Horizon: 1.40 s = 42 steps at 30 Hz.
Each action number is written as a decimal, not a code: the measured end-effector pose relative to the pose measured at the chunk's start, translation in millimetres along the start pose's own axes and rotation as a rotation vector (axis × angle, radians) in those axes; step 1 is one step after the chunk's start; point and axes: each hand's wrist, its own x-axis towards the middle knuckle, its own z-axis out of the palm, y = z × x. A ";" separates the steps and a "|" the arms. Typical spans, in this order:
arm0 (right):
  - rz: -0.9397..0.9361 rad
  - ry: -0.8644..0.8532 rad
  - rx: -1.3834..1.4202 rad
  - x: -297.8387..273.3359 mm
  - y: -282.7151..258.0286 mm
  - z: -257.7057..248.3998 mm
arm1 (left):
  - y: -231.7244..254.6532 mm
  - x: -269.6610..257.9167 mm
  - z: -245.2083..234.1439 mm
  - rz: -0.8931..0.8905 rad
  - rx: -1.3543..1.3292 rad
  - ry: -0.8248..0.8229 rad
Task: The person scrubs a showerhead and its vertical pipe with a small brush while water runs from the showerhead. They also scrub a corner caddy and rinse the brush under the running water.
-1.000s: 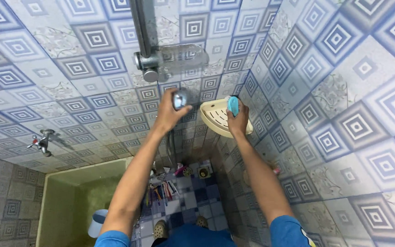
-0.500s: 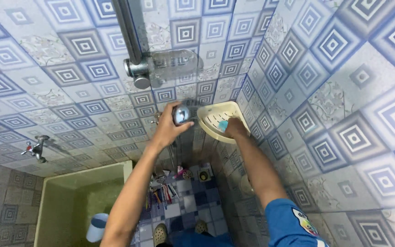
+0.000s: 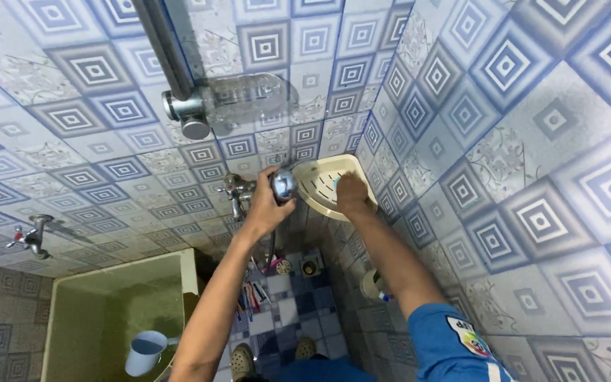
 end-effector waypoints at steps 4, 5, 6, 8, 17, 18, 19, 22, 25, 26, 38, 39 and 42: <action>-0.083 0.479 -0.420 -9.8 -16.3 -10.4 | 5.1 -3.2 22.4 -0.057 -0.038 -0.030; -0.193 0.400 -0.600 -23.5 -22.5 -36.0 | 4.0 -4.3 23.4 -0.066 -0.034 -0.056; -0.302 0.316 -0.778 -37.4 -28.9 -61.2 | 2.7 -5.6 24.3 -0.076 -0.030 -0.082; -0.270 0.285 -0.797 -39.9 -27.2 -77.7 | -0.9 -6.4 20.1 -0.089 -0.030 -0.076; -0.091 0.223 -0.360 -91.4 4.0 -75.6 | -27.4 27.7 36.5 -0.082 -0.053 -0.170; -0.080 0.316 -0.127 -100.1 10.3 -81.9 | -25.3 33.5 37.1 -0.049 -0.073 -0.190; -0.063 0.312 -0.126 -113.9 14.1 -94.3 | -32.4 38.3 38.8 -0.046 -0.076 -0.206; 0.129 0.340 0.575 -143.0 25.6 -125.9 | -44.4 56.0 40.2 -0.021 -0.003 -0.221; 0.035 0.489 0.741 -159.7 34.9 -130.0 | -43.4 61.1 37.7 0.016 0.006 -0.274; 0.073 0.546 0.827 -163.3 34.8 -129.4 | -43.8 62.1 38.5 0.022 0.006 -0.298; 0.313 0.248 1.734 -158.8 25.0 -72.6 | -26.0 51.4 25.6 0.051 -0.132 -0.422; 0.343 0.203 1.815 -142.1 27.6 -48.5 | -23.7 50.3 24.2 0.058 -0.139 -0.436; 0.381 0.064 1.926 -205.2 -32.4 -121.5 | -24.2 42.2 30.9 0.059 -0.164 -0.485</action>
